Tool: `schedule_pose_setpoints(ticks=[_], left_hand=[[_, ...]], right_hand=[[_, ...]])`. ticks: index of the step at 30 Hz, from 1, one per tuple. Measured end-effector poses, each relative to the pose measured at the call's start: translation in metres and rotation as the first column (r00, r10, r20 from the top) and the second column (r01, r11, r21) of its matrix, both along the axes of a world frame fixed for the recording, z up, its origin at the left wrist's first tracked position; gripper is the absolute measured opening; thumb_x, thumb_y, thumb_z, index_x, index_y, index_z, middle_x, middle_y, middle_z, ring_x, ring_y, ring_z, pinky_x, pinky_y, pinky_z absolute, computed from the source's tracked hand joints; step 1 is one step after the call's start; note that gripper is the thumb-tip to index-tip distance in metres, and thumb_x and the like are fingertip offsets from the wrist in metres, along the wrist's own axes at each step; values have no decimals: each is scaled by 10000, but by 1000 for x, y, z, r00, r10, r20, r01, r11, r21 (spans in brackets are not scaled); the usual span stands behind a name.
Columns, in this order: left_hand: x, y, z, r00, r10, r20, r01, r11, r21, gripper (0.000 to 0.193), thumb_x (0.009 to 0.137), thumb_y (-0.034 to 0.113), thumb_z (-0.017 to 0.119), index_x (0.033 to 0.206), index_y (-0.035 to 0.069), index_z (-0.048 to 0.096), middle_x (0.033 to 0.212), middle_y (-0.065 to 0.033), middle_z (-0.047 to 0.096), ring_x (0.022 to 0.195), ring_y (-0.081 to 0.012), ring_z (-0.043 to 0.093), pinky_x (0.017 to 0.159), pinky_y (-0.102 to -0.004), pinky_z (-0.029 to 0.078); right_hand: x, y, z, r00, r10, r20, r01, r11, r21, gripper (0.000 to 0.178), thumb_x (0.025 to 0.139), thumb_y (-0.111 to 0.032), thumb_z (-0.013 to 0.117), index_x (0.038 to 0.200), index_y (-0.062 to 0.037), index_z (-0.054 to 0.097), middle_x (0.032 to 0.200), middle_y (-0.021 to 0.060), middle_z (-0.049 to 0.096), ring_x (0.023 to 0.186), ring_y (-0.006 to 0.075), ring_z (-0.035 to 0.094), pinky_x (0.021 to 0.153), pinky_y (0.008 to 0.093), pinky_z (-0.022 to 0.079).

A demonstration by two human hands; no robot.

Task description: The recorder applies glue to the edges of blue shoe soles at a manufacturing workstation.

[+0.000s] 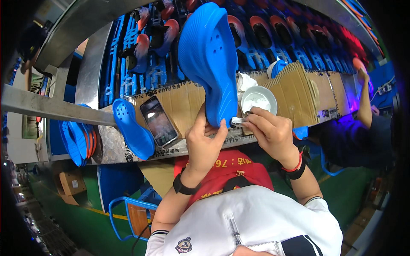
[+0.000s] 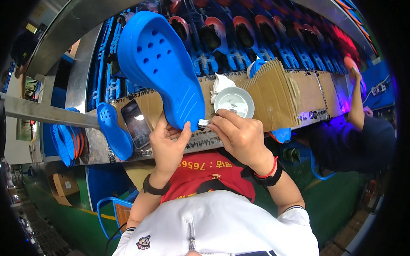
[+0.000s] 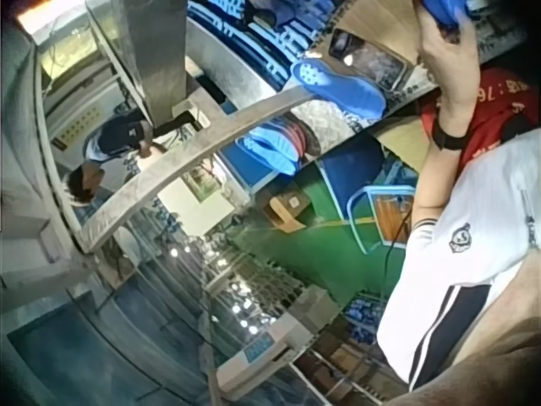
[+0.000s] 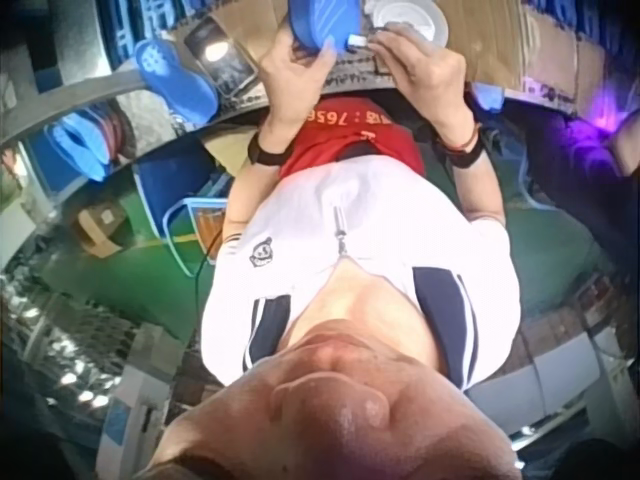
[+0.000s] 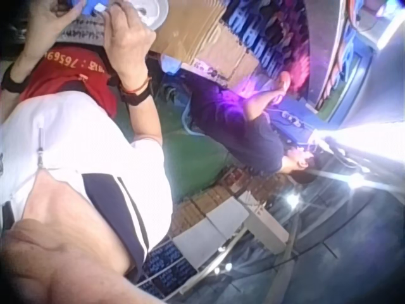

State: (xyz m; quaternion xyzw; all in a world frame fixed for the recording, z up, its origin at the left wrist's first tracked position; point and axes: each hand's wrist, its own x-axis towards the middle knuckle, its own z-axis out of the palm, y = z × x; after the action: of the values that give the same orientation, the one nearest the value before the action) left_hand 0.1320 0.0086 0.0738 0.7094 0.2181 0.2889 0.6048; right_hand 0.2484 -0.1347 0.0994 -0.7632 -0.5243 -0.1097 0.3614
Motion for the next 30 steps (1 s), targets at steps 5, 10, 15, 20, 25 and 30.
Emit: schedule_pose_setpoints(ticks=[5,10,15,20,25,30], left_hand=[[5,2,3,1000,12,21,-12,1000,-13,501,848,-4,661,1315,-74,495,904,-145,699,802,-165,702,732,-285,565],[2,1,8,1000,9,-2,-9,998,61,489,857,22,668,1303,-65,487,991,-161,689,859,-171,695,758,-291,561],[7,21,64,991,-109,77,115,990,-84,628,829,-42,677,1289,-9,250,1110,-199,621,974,-218,662,814,-318,566],[29,53,148,924,-284,258,322,939,-120,550,870,12,680,1234,21,269,1082,-206,645,944,-219,680,796,-332,588],[118,123,237,820,-334,465,422,901,-98,284,946,90,591,1153,-87,510,1121,-167,629,1004,-241,655,895,-360,563],[151,191,258,770,-299,564,488,845,-219,267,995,67,486,1153,-146,519,1135,-187,610,1067,-255,625,950,-334,546]], right_hand=[[5,2,2,996,-59,74,60,998,-17,167,765,-108,765,900,-47,687,905,98,696,624,258,668,519,329,512],[9,-14,10,990,-141,12,140,988,69,127,755,-28,755,860,-22,684,907,140,692,681,297,678,568,326,527],[16,-27,13,959,-246,-142,270,945,183,113,760,12,742,851,14,673,880,156,684,662,275,668,569,322,518],[14,-42,10,948,-289,-132,311,928,204,102,762,4,742,841,13,679,869,156,686,654,270,665,566,321,514],[14,-44,6,938,-299,-173,327,930,165,105,762,-2,747,848,2,686,878,152,689,662,278,669,572,321,517],[15,-30,12,963,-211,-170,236,962,140,101,767,8,741,851,6,684,888,160,690,690,284,676,598,320,522]])
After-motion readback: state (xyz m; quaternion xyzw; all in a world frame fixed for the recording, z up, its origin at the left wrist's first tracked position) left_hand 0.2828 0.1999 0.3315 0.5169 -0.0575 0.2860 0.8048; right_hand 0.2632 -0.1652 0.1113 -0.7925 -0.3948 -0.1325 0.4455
